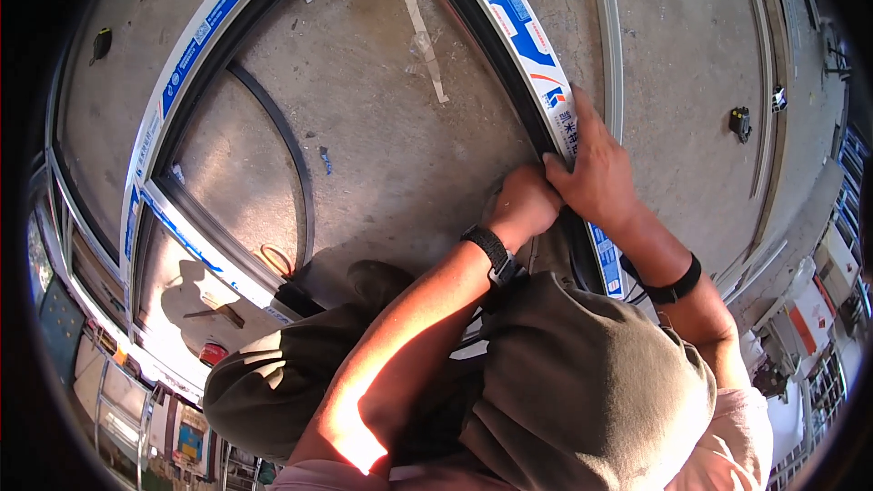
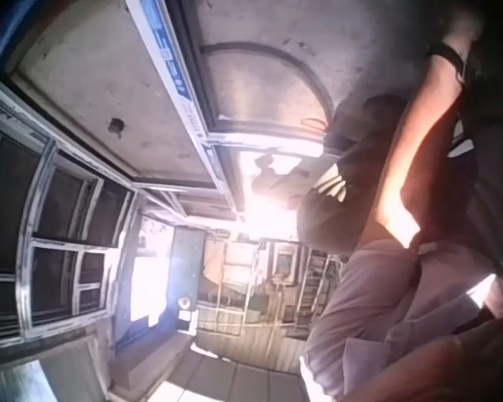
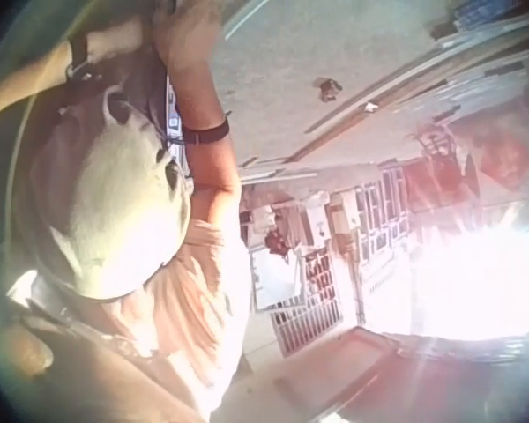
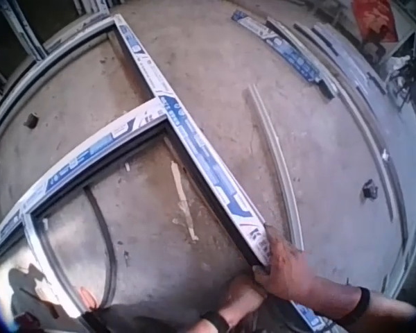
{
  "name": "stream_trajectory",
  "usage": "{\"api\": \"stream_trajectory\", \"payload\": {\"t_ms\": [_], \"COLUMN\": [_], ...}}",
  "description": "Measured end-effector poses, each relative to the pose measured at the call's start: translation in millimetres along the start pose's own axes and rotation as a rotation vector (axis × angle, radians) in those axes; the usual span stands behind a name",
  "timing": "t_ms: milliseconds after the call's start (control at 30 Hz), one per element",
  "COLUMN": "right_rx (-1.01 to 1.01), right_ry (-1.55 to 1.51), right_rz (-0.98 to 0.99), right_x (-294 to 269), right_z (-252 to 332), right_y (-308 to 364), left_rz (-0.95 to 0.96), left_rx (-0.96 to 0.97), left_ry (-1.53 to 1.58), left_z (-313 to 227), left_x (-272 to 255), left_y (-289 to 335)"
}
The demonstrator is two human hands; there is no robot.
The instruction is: Installing rubber gaskets and aluminum strips into a metal window or door frame.
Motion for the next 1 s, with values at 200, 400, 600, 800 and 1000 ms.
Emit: {"api": "stream_trajectory", "payload": {"t_ms": [200, 400, 600, 800, 1000], "right_rx": [0.088, 0.095, 0.062, 0.034, -0.144], "right_ry": [0.025, 0.172, 0.165, 0.194, 0.115], "right_rz": [0.001, -0.119, -0.179, -0.12, -0.149], "right_x": [18, 20, 12, 4, -13], "right_z": [-26, -21, -5, 27, 61], "right_y": [39, 20, -4, -55, -78], "left_rz": [0.042, 0.105, 0.135, 0.113, 0.151], "left_rx": [0.178, 0.02, 0.036, 0.128, 0.179], "left_ry": [0.081, 0.25, 0.215, -0.043, -0.376], "left_z": [19, 16, 10, 5, -20], "left_x": [-2, 9, 8, 2, -46], "left_y": [0, 11, 9, 5, 8]}}
Point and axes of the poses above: each hand's wrist, its own y-axis away from the middle knuckle, its own x-axis out of the palm, z = x × y, the point moved 5 cm from there along -y, towards the middle knuckle, and after that the axes turned 7 degrees about x, right-handed, at the moved point
